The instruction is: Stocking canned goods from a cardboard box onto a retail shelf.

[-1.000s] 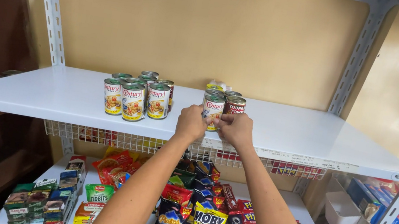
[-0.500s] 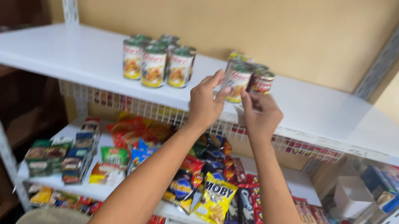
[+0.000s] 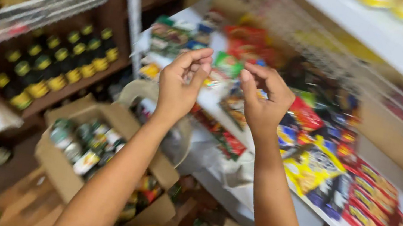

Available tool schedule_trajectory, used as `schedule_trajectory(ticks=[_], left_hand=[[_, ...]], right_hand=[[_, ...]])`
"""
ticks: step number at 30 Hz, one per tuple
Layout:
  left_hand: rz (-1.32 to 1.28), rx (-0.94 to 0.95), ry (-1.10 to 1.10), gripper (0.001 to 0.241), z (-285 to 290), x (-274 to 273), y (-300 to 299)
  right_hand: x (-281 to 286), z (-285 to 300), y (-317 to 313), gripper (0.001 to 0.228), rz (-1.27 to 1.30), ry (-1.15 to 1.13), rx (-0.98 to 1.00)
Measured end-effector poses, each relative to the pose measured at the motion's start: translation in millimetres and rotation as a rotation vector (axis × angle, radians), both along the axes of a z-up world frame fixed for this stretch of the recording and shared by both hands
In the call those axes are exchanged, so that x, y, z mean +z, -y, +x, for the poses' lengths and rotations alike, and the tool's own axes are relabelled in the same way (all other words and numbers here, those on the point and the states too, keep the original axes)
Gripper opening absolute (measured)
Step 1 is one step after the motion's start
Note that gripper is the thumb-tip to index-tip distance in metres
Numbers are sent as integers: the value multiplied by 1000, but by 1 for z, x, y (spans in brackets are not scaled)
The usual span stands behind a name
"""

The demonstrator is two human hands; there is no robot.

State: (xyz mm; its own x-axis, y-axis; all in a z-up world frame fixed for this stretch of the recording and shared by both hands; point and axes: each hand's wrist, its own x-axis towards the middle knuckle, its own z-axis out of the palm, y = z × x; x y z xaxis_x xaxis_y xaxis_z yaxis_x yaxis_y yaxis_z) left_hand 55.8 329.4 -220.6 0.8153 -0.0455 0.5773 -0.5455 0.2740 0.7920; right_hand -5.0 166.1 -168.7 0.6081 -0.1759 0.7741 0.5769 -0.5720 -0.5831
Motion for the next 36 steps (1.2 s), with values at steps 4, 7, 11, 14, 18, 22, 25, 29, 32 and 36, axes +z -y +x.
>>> schedule_trajectory(ticks=[4,7,11,14,18,22,25,29,32,36], left_hand=[[201,308,-263,25,7,-141,-81],[339,430,-353,29,11,-255,-129],[254,521,-707,38,-2,-356,-189],[438,864,-789,44,1,-402,-236],[556,1322,-735,62,30,-468,-311],[699,1322,-691,49,70,-543,-345],[285,1138,-1080,60,110,-495,-320],[298,1089,-1064,53,116,-514,-280],[54,1027,-916,50,121,-533,-262],[-391,923,-819,44,120,-548,-258]], right_hand=[[-106,56,-81,14,-28,-174,186],[-189,104,-140,14,-28,-520,228],[-289,131,-214,20,4,-588,400],[-361,147,-253,25,-43,-745,480],[-465,168,-291,31,-146,-929,640],[-579,189,-328,35,-277,-1049,707],[-607,222,-361,46,-46,-1314,545],[-631,235,-371,66,339,-1624,616],[-640,255,-357,67,539,-1755,534],[-648,265,-341,67,1044,-1907,570]])
